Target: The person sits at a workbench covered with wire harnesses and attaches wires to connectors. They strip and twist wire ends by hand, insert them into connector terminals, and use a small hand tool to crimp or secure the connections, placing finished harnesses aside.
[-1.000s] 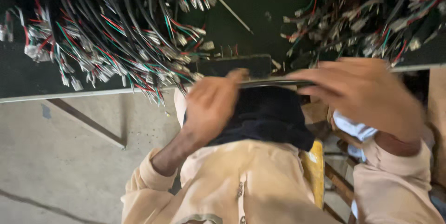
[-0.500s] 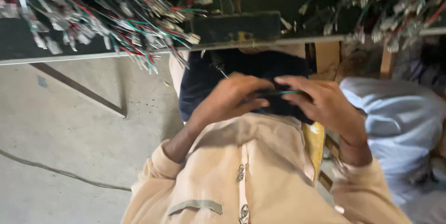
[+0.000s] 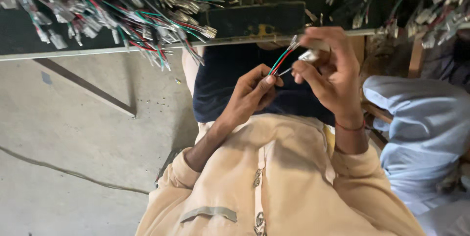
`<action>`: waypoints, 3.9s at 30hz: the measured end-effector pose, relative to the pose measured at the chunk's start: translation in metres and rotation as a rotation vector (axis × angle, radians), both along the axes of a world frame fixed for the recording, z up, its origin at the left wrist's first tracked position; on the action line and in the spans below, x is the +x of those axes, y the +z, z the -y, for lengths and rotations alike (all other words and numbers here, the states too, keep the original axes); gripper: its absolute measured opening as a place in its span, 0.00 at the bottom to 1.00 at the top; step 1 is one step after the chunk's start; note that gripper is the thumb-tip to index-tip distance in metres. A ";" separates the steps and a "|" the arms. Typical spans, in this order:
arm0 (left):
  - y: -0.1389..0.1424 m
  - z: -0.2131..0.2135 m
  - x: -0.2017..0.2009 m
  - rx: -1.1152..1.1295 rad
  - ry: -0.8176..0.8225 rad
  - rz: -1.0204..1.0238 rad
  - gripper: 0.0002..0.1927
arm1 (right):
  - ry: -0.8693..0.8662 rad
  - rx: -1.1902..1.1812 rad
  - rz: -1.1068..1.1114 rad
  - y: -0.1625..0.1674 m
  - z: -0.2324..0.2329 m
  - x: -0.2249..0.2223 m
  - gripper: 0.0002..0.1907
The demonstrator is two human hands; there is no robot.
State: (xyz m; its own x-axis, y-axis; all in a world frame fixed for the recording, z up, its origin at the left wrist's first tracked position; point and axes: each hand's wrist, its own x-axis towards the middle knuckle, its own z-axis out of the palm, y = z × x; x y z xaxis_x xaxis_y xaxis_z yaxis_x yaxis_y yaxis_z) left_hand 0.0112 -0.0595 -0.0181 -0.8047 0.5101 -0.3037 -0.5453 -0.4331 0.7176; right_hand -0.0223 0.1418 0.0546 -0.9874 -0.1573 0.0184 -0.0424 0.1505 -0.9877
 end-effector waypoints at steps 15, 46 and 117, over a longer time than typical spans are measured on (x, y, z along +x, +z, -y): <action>0.001 -0.001 -0.002 -0.106 0.254 0.243 0.11 | -0.157 -0.999 0.819 -0.056 0.009 0.013 0.21; -0.020 -0.002 0.001 -0.217 0.467 0.113 0.12 | -0.063 -0.256 0.732 -0.074 0.019 0.005 0.19; -0.033 -0.039 -0.030 -0.501 0.632 -0.025 0.05 | -0.079 -0.290 0.644 -0.080 0.021 -0.021 0.13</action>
State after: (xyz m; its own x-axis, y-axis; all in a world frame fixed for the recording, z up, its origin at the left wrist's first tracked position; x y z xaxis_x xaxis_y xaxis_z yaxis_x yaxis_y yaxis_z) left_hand -0.0191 -0.0206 -0.0508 -0.9050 -0.2363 -0.3537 -0.2859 -0.2776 0.9172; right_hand -0.0432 0.1205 -0.0251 -0.8241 -0.1618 -0.5428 0.5638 -0.1436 -0.8133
